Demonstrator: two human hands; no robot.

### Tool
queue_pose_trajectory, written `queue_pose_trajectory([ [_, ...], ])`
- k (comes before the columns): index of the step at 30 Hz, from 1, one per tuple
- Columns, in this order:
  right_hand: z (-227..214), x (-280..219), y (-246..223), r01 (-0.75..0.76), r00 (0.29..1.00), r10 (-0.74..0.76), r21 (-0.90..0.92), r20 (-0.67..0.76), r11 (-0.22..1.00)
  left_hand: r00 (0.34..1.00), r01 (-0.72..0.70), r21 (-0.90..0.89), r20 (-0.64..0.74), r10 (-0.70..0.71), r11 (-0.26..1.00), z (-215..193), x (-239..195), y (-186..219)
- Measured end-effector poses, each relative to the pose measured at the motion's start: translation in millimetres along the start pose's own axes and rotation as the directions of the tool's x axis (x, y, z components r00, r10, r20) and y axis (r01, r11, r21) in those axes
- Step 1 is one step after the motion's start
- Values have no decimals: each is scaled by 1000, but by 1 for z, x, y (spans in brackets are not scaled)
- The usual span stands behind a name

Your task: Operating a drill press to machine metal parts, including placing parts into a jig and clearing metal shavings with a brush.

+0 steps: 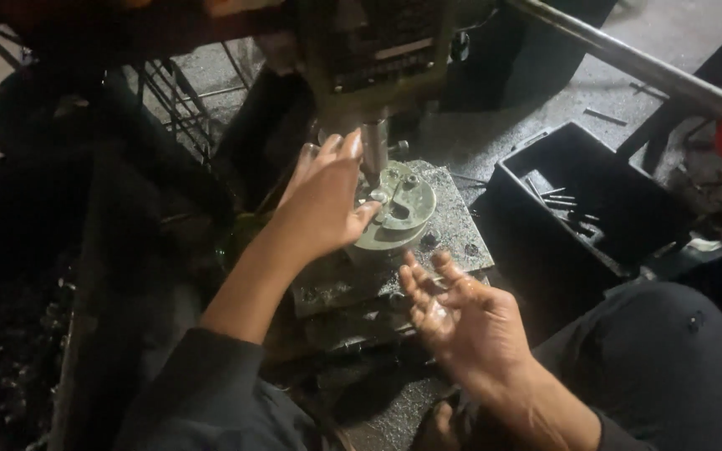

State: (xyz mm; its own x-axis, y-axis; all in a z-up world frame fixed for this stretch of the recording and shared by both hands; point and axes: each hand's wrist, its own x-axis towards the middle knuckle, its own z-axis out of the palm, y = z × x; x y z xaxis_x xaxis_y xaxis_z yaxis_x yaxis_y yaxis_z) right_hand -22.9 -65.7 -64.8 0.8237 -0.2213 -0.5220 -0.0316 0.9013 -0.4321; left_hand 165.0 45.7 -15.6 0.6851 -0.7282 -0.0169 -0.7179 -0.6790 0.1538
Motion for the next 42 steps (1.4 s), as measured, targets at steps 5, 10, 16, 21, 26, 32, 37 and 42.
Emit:
queue_pose_trajectory([
  [5, -6, 2, 15, -230, 962, 176, 279, 207, 932, 995, -72, -55, -75, 67, 996, 7, -3, -5],
  [10, -10, 27, 27, -230, 942, 102, 397, 319, 889, 969, -131, 28, -207, 134, 991, 27, -1, -13],
  [16, 6, 50, 36, -193, 947, 19, 522, 321, 830, 942, -150, -94, -316, 113, 984, 38, 1, -16],
  [21, 2, 55, 32, -220, 943, 54, 489, 330, 844, 957, -117, -144, -282, 73, 983, 20, -5, -12],
  [26, -41, 60, 7, -437, 791, 138, 392, 596, 809, 967, -44, -218, -254, -14, 975, -15, -36, 7],
  [32, -17, -22, -99, 221, 974, -223, 80, 26, 972, 984, 116, -337, -91, -155, 935, -45, -72, 32],
  [37, -90, 17, -133, 403, 914, -397, 77, -82, 912, 997, 83, -398, 32, -76, 914, -35, -79, 64],
  [42, -143, 66, -127, 351, 934, -341, 95, -105, 932, 966, 168, -360, 246, -80, 918, -4, -75, 114],
])
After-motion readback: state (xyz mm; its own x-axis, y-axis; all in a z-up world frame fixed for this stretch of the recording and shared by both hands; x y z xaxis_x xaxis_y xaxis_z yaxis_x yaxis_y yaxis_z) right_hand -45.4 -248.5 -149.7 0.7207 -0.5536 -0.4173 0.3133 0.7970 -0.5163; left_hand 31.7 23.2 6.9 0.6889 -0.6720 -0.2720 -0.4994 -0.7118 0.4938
